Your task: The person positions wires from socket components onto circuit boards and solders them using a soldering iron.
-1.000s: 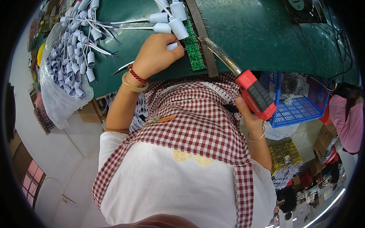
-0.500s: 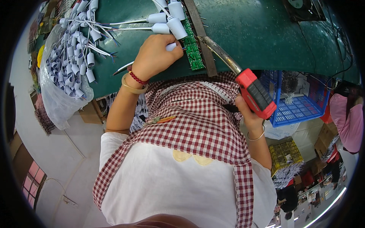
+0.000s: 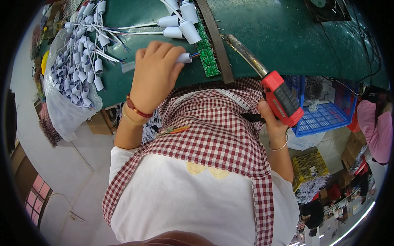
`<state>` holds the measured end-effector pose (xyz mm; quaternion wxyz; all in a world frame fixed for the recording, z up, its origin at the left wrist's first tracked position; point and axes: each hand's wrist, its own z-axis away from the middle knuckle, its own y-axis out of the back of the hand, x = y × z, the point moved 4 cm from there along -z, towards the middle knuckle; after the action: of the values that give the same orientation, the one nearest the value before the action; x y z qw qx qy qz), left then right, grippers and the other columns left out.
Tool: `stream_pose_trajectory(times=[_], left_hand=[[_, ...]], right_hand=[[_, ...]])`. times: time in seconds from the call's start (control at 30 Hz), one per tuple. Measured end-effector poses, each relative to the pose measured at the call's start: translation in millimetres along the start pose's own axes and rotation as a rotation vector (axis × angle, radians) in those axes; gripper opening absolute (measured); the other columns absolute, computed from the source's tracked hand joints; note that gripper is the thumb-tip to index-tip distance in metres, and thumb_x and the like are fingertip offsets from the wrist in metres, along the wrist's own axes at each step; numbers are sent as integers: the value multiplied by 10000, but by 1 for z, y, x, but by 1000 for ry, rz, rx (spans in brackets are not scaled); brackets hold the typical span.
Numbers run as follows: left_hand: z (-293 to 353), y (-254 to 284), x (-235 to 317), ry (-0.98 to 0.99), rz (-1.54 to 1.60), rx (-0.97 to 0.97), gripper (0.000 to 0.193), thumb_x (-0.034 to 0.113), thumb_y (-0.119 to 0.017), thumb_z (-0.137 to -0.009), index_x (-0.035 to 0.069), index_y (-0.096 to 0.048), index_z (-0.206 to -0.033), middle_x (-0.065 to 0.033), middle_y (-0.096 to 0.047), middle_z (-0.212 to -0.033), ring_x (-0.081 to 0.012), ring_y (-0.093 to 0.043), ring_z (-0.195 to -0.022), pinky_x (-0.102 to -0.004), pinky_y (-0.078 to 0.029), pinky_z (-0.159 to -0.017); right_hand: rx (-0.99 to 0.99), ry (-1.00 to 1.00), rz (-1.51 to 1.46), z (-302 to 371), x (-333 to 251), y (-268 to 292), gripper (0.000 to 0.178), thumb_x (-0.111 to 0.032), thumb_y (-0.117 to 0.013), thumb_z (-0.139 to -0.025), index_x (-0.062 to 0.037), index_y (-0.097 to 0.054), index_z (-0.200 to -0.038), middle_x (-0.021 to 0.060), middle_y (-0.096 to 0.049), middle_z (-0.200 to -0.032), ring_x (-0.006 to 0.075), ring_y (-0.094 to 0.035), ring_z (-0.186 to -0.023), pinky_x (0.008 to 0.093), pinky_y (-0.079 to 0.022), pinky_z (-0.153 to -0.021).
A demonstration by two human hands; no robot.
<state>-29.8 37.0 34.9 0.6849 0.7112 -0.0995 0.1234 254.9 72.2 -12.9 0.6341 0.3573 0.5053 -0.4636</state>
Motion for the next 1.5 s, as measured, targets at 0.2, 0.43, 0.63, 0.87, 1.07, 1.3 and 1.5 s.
stream_pose_trajectory(times=[0.2,0.43,0.63,0.87,1.07,1.3,1.5], left_hand=[[4,-1,2,-215,-84,221,331,-3,-599,-674,126,-647,-975,-35,-566,-1013,-208,-577,-790,-328,-466,-641],[-1,-24,-37,-230,372,265,401,-71,-566,-693,89,-647,-1052,-100,-581,-1072,-267,-587,-957,-341,-491,-821],[7,4,-76,-7,324,432,366,-81,-513,-717,67,-629,-1031,-106,-602,-1043,-288,-575,-938,-363,-457,-835],[25,54,-237,523,-262,632,217,192,-552,-827,6,-624,-912,-174,-645,-908,-332,-624,-793,-412,-479,-680],[-21,28,-280,851,-402,260,253,161,-511,-893,-32,-572,-1046,-201,-633,-886,-362,-613,-859,-410,-494,-779],[-5,30,-361,807,450,347,247,202,-621,-765,-7,-639,-894,-168,-659,-919,-255,-639,-881,-347,-505,-729],[-17,41,-301,167,2613,19,209,109,-533,-855,-23,-595,-1005,-181,-647,-830,-326,-630,-719,-388,-524,-656]], right_hand=[[-34,48,-5,-4,-3,-2,90,27,-630,-794,23,-588,-873,29,-560,-686,74,-482,-543,211,-377,-486],[-29,15,-45,1,8,3,228,28,-633,-793,46,-575,-1012,38,-570,-697,74,-485,-547,208,-382,-488],[14,-21,52,2,-2,-4,306,-16,-543,-849,52,-467,-1137,64,-479,-660,111,-424,-540,251,-367,-544],[-93,39,-71,-13,-9,-10,311,-13,-538,-840,58,-442,-1127,61,-468,-652,113,-413,-526,250,-383,-562],[-109,85,-106,-12,-15,-17,303,-21,-534,-848,50,-437,-1127,57,-465,-641,99,-399,-516,252,-387,-556],[-89,109,-141,-13,-14,-16,289,-25,-529,-859,42,-442,-1127,55,-469,-643,90,-394,-518,254,-391,-551],[-70,151,-139,-23,-22,-18,283,16,-516,-841,63,-454,-1112,64,-481,-646,97,-406,-515,245,-385,-530]])
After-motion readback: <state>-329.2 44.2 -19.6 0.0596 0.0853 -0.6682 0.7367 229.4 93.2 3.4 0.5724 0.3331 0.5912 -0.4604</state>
